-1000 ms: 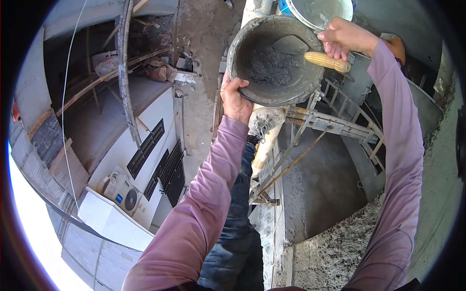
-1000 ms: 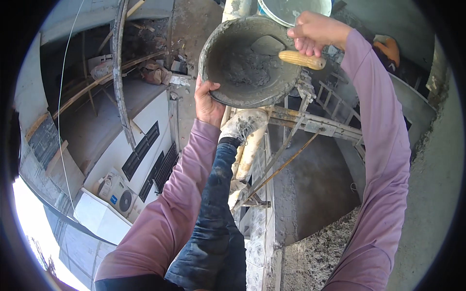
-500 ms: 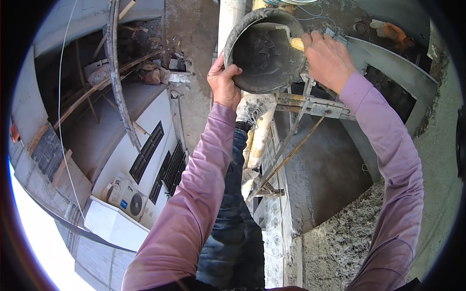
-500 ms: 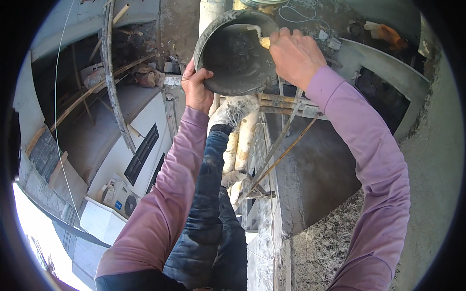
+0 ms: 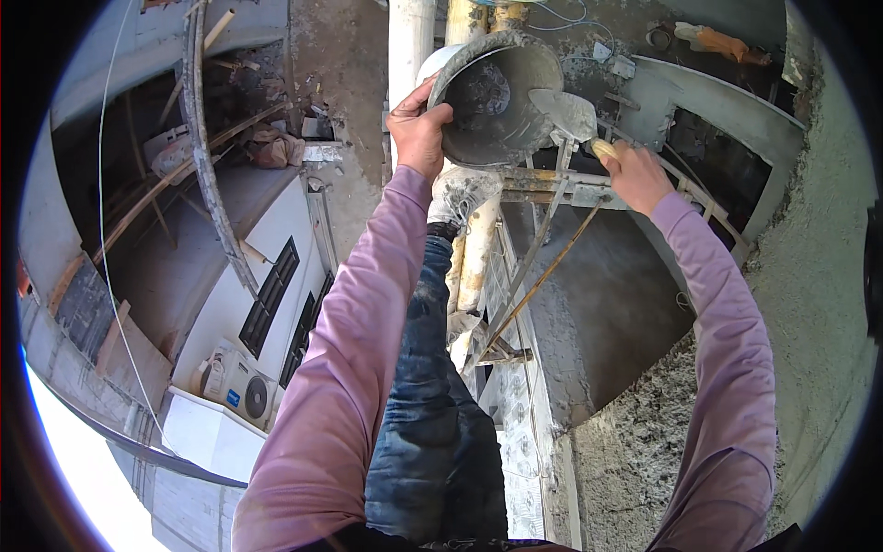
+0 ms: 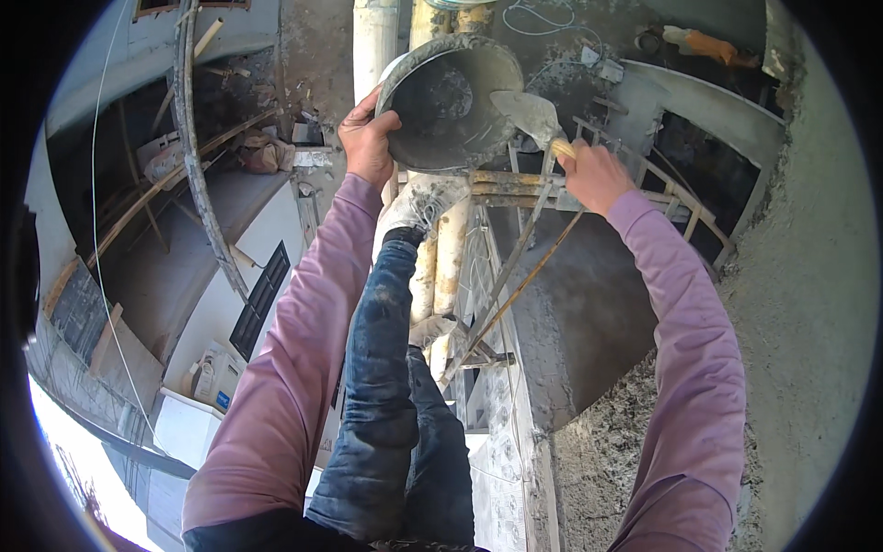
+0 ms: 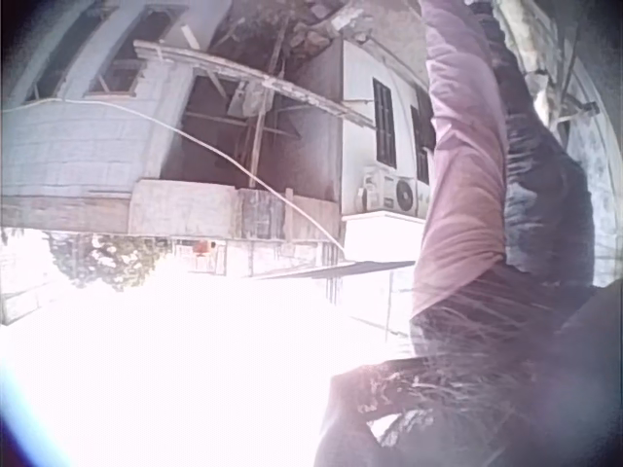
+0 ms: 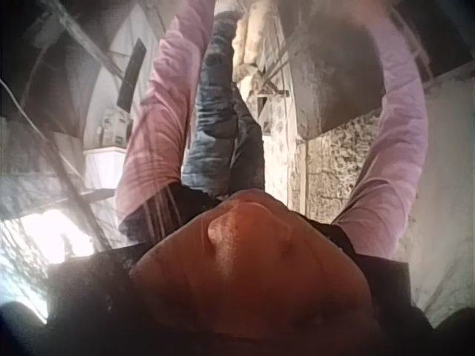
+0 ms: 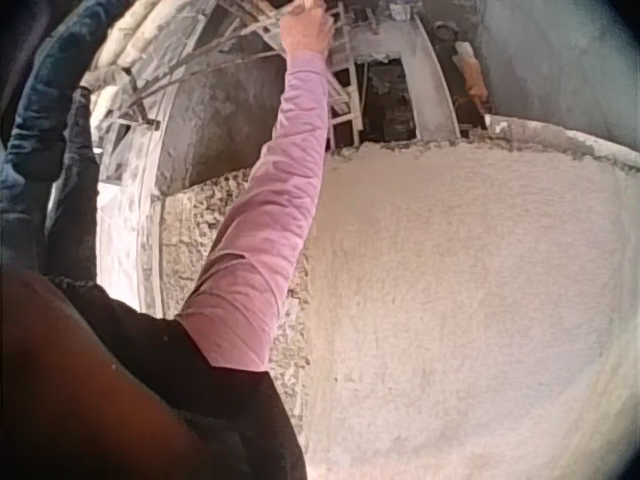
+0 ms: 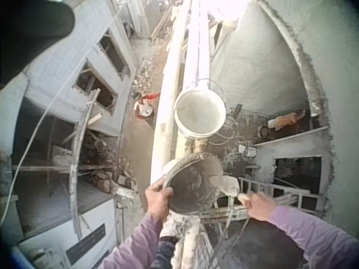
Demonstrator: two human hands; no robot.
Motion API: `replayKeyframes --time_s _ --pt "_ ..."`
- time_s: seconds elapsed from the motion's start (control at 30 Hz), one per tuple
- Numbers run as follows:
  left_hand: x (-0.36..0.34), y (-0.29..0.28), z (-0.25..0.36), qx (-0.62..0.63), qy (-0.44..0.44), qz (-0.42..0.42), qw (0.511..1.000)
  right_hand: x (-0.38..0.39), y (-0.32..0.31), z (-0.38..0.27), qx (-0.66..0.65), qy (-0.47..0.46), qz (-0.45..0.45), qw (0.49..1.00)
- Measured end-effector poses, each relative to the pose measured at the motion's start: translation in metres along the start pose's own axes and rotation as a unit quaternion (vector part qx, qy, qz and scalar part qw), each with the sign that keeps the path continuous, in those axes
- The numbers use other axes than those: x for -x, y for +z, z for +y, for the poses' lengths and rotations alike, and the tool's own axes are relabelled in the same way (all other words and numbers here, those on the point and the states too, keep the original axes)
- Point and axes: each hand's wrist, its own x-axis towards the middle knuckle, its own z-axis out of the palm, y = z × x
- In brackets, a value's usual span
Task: The worker is perched on bamboo scaffolding, using a trowel to apply wet cement mixture from a bucket to a concrete wall at a construction site.
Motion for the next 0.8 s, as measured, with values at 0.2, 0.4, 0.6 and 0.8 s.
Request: replayKeyframes --time_s 0.2,0.4,0.6,0.8 --pt "-0.012 -0.012 0.006 -0.038 -0.032 0.026 0.998 -0.010 -0.003 -0.064 -0.307 0.060 -0.164 0.936" --pt "-0.036 -0.008 0.014 -0.074 -0.035 -0.026 0.996 -0.070 0.015 -0.101 -0.081 0.120 0.037 0.989" --pt "-0.065 -0.021 0.035 -0.089 -0.063 -0.094 0.990 -0.047 0.011 -0.161 -0.026 -0.065 0.103 0.992" --pt "-0.069 -0.025 0.035 -0.125 -0.051 -0.076 0.988 -0.034 0.072 -0.108 -0.074 -0.079 0.160 0.981"
